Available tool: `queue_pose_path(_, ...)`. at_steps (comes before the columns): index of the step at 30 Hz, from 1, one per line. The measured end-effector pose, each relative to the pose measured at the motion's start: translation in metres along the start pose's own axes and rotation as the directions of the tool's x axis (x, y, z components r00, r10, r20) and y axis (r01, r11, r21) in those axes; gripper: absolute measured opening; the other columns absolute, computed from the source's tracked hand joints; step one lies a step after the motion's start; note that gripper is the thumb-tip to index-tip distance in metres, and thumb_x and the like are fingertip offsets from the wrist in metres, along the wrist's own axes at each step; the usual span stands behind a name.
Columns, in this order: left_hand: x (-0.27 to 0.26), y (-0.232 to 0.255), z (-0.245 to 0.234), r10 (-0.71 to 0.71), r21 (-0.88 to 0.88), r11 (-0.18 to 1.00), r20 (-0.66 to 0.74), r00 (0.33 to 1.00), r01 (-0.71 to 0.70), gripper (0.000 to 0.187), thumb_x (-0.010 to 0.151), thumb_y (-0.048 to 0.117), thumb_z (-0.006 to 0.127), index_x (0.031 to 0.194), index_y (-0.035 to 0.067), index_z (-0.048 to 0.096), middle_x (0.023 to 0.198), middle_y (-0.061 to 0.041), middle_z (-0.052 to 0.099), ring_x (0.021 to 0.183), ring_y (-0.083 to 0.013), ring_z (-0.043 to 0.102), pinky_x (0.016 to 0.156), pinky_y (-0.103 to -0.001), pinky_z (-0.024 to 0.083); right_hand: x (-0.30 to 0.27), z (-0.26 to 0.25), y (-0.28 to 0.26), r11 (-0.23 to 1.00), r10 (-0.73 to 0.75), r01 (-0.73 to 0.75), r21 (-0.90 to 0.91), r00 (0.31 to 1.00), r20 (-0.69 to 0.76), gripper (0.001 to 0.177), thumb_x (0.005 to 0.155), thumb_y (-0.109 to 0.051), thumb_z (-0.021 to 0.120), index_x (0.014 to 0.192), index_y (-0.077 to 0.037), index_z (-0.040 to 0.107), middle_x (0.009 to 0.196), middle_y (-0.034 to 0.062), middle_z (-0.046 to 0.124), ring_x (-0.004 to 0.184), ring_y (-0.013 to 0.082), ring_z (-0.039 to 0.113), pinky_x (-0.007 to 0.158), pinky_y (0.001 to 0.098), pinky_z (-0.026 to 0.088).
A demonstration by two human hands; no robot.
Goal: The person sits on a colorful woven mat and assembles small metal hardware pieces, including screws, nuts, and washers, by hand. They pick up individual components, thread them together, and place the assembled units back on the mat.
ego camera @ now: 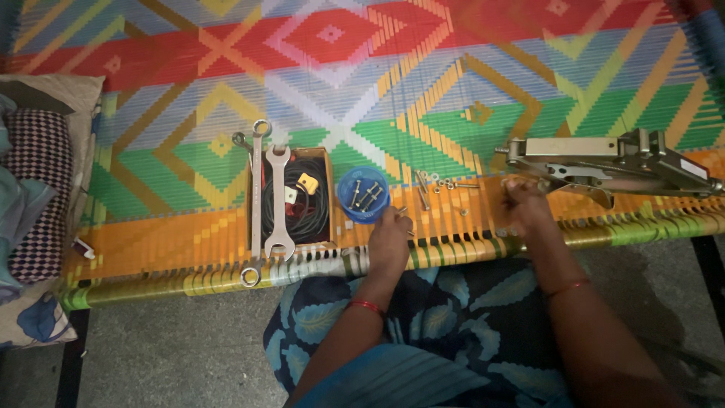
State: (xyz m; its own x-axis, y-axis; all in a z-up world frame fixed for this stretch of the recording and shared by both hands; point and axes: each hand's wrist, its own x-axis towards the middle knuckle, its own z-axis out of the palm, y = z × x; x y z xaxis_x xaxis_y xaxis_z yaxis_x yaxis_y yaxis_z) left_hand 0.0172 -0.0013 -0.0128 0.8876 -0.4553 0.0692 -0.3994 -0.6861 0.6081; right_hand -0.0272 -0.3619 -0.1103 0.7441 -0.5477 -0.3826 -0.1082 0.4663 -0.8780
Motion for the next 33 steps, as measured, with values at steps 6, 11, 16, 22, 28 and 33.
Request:
queue_pose_path(6,-0.002,-0.003,0.011,0.045,-0.203,0.977,-0.117,0.992,-0.068,0.014,0.089,0.006,0.064,0.098,0.014,0.071,0.114,-0.010,0.065,0.105,-0.0360,0.066,0.085,-0.048,0.053,-0.015,0.005,-0.003,0.989,0.106,-0.123,0.088,0.979,0.173,0.006,0.098,-0.012,0.066,0.092,-0.013,0.064,0.091,0.0035,0.068,0.084,0.0177,0.065,0.075,0.0359,0.054)
queue_pose_path(11,0.011,-0.026,0.046,-0.080,-0.625,0.780,-0.135,0.988,-0.022,0.011,0.098,0.010,0.059,0.108,0.008,0.062,0.098,-0.011,0.075,0.091,-0.0267,0.073,0.078,-0.039,0.055,-0.038,0.024,-0.013,0.994,0.108,-0.104,-0.030,0.982,0.154,0.006,0.096,-0.008,0.065,0.099,-0.012,0.062,0.092,0.0039,0.067,0.081,0.0195,0.064,0.074,0.0369,0.056)
queue_pose_path(16,0.023,-0.039,0.067,-0.182,-0.878,0.300,0.330,0.926,0.372,0.015,0.101,0.011,0.056,0.113,0.006,0.063,0.092,-0.009,0.076,0.067,-0.0135,0.058,0.059,-0.031,0.047,-0.069,0.054,-0.010,0.991,0.070,-0.046,-0.123,0.978,0.196,0.015,0.096,-0.010,0.065,0.110,-0.007,0.061,0.095,0.0054,0.067,0.082,0.0192,0.063,0.070,0.0382,0.055)
queue_pose_path(22,0.019,-0.035,0.059,-0.067,-0.857,0.305,0.417,0.907,0.416,0.019,0.102,0.014,0.058,0.118,0.006,0.064,0.096,-0.004,0.075,0.081,-0.0074,0.064,0.065,-0.023,0.047,-0.112,0.098,0.006,0.982,0.182,-0.159,-0.105,0.949,0.258,0.024,0.097,-0.008,0.065,0.119,0.001,0.065,0.100,0.0069,0.070,0.086,0.0183,0.066,0.078,0.0341,0.057)
queue_pose_path(28,0.020,-0.033,0.065,0.003,-0.884,0.359,0.323,0.947,0.300,0.016,0.099,0.006,0.066,0.114,0.000,0.065,0.099,-0.003,0.072,0.086,-0.0090,0.065,0.073,-0.025,0.052,-0.128,0.120,0.009,0.976,0.216,-0.206,-0.068,0.939,0.266,0.023,0.097,-0.002,0.062,0.120,0.002,0.065,0.101,0.0084,0.070,0.084,0.0192,0.067,0.081,0.0350,0.058)
queue_pose_path(33,0.016,-0.033,0.064,0.040,-0.896,0.347,0.311,0.950,0.278,0.018,0.096,0.001,0.066,0.113,-0.002,0.064,0.098,-0.006,0.072,0.084,-0.0110,0.066,0.068,-0.026,0.053,-0.127,0.121,0.014,0.983,0.183,-0.172,-0.062,0.926,0.331,0.023,0.097,0.000,0.063,0.120,0.003,0.066,0.098,0.0098,0.071,0.083,0.0185,0.066,0.077,0.0341,0.056)
